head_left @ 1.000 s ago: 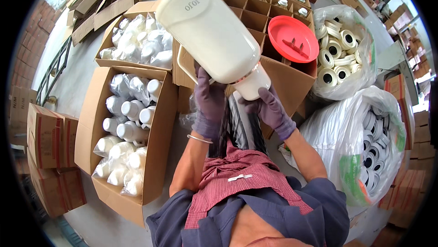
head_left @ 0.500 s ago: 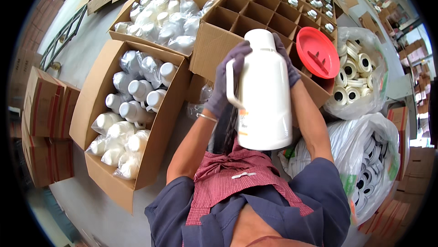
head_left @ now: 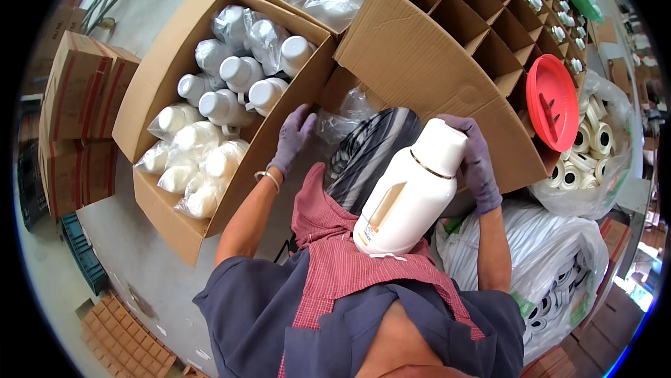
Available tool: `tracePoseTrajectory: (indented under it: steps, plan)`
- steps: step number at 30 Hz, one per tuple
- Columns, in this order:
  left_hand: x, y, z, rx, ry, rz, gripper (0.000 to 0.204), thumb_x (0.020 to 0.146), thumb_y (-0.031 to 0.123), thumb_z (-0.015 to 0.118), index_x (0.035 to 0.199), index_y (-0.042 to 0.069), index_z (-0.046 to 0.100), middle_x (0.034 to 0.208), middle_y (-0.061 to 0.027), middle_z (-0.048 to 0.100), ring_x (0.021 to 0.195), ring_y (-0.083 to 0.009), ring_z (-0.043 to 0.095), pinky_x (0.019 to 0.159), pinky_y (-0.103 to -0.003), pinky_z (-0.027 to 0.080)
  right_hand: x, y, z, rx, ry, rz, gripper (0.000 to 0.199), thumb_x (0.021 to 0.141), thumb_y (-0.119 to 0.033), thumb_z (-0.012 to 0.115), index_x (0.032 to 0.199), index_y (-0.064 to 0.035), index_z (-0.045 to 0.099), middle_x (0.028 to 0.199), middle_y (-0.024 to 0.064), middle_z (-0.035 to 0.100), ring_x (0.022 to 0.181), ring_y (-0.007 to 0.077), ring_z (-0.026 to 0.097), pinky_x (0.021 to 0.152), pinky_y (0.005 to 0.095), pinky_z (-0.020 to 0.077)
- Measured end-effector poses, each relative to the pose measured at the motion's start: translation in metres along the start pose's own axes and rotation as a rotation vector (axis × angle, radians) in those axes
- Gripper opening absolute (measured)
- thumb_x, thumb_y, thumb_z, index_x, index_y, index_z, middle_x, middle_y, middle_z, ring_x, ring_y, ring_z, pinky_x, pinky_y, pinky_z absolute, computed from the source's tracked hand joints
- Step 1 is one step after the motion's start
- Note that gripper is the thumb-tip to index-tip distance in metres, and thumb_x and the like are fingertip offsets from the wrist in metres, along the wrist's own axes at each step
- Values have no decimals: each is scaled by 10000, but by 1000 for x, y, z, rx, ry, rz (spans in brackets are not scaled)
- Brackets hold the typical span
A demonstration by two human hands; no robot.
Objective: The person places a cap onto a large white plastic bottle, puts the bottle into a plastic bag, and then places the bagged bottle into a cardboard box with other bottles.
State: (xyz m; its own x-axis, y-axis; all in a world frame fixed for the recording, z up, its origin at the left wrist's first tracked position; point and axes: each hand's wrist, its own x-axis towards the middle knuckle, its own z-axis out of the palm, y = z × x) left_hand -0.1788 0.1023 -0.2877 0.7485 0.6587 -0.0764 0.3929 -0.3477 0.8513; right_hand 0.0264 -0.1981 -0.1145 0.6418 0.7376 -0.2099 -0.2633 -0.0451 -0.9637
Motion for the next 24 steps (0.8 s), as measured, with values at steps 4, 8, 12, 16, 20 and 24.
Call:
tracePoseTrajectory:
  steps: [4,8,12,16,20,24]
  plan:
    - [25,-87,56,212,-263,-462,364,936,255,556,1178,-12,609,1136,-147,650,1035,-266,620,916,-378,480,31,-2,-11,70,34,-65,499,1016,-414,380,1236,13,513,1211,128,568,1096,183,555,968,333,457]
    - [47,-44,71,-507,-258,-259,314,948,252,554,1112,3,652,1066,-78,671,925,-157,626,851,-296,495,55,-14,-12,-231,29,177,311,983,-220,505,1194,-1,576,1089,83,614,966,146,599,907,280,481]
    - [55,147,57,-833,-326,-136,309,984,238,495,1122,2,638,1043,-56,650,941,-126,596,877,-264,468,82,-22,-1,-479,-142,64,291,918,-200,618,1115,14,606,1004,65,643,890,100,567,820,251,473]
    - [34,221,79,-802,-413,357,477,1032,306,359,1357,-34,434,1330,-119,492,1257,-218,445,1103,-304,299,93,-24,4,-390,-137,-72,281,936,-246,602,1114,-29,600,1015,83,649,943,124,591,841,277,482]
    - [34,192,85,-1078,-552,-154,426,1014,210,422,1386,3,404,1407,-115,448,1276,-229,446,1107,-332,311,68,24,-35,176,168,-220,260,986,-282,503,1056,-52,602,1007,58,638,873,130,599,777,270,494]
    - [-2,192,60,-1005,-572,24,356,1008,185,417,1296,-13,488,1290,-123,528,1233,-209,474,1036,-335,387,11,82,-60,387,278,-181,265,1000,-251,436,1015,-33,585,997,58,626,785,179,604,728,299,500]
